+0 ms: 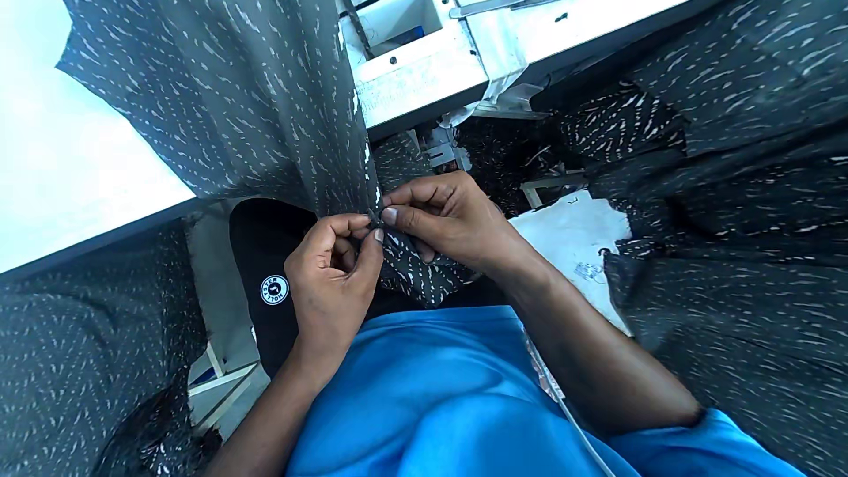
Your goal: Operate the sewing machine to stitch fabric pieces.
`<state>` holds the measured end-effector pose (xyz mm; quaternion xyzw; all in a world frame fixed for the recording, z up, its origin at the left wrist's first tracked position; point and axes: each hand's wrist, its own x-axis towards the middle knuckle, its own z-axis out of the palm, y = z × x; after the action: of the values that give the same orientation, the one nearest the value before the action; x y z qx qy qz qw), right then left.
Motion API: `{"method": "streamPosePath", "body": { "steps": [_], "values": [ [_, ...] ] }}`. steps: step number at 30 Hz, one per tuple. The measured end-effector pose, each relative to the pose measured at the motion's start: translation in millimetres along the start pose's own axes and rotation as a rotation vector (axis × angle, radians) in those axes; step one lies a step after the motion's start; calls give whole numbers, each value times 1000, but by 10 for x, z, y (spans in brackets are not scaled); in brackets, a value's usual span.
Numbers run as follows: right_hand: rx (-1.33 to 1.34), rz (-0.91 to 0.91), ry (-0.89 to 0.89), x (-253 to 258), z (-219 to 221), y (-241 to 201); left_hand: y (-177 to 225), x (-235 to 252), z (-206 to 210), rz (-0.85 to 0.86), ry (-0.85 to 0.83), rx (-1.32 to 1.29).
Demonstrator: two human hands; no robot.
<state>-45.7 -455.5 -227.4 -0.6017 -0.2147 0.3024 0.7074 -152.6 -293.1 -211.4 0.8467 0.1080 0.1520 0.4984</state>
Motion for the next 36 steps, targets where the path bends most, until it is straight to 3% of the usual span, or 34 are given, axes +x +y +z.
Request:
{"method": "streamPosePath", "body": {
  "steps": [14, 36],
  "values": [
    [-16, -18, 19, 2, 48, -29, 76, -26, -46, -11, -35, -55],
    [-42, -117, 77, 59, 112, -64, 52, -59, -11, 192, -22, 110]
  ]
}}
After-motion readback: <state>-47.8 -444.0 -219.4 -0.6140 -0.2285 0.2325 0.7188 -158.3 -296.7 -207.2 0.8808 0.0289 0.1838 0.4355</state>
